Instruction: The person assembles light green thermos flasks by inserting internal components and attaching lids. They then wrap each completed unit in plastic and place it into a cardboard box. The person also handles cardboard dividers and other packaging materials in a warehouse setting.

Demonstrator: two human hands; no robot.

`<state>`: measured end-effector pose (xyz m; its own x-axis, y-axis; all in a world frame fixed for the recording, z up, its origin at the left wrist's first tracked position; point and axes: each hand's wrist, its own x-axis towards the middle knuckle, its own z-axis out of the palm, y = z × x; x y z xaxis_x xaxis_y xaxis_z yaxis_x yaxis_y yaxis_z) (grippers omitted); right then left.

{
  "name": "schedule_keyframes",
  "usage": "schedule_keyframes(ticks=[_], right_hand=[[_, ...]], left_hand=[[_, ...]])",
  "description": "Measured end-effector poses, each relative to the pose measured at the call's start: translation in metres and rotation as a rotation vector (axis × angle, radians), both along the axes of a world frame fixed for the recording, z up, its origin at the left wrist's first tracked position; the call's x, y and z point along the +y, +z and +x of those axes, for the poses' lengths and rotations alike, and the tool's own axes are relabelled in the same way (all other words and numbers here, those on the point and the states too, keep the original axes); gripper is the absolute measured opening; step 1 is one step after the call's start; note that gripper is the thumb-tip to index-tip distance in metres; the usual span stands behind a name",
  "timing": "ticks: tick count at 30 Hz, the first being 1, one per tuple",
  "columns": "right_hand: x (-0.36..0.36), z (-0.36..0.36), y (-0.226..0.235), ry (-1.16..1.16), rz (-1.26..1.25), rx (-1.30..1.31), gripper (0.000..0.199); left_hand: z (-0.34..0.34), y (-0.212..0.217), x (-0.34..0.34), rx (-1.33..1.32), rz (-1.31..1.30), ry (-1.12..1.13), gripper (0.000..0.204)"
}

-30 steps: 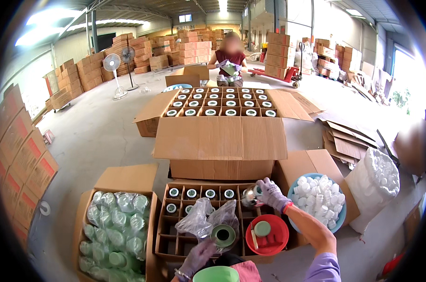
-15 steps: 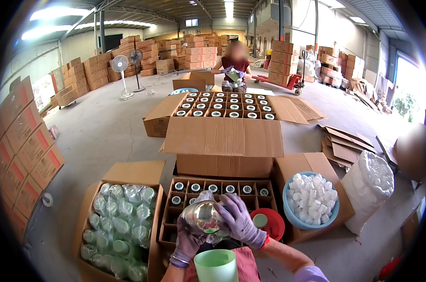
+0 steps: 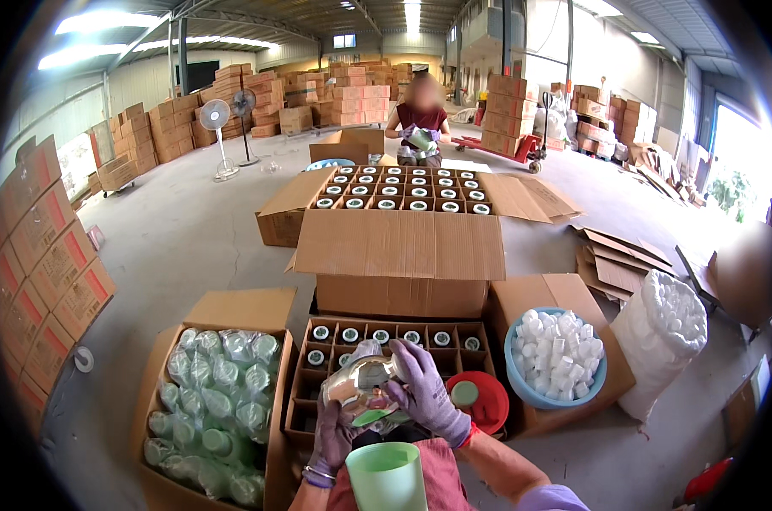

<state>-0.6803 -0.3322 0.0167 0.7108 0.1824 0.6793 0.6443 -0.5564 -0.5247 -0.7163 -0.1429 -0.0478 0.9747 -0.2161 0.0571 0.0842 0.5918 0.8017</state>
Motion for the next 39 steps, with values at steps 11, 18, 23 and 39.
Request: schedule_keyframes(ticks=[11,18,23,39], right_hand=[[-0.003,0.001,-0.009,0.268,-0.134,-0.123,0.056],[0.002,0.004,-0.003,0.362,-0.164,-0.202,0.052],[0.000,0.000,-0.013,0.270,-0.222,-0.241,0.051],[0.004,-0.008,-0.014,0.158,-0.083,-0.234,0.049]], left_hand=[[-0.004,-0.021,0.007,0.166,-0.363,-0.261,0.081],[-0.002,-0.019,0.016,0.144,-0.332,-0.234,0.076],[0.000,-0.017,0.014,0.191,-0.364,-0.274,0.076],[0.006,-0.005,0.017,0.153,-0.378,-0.336,0.073]])
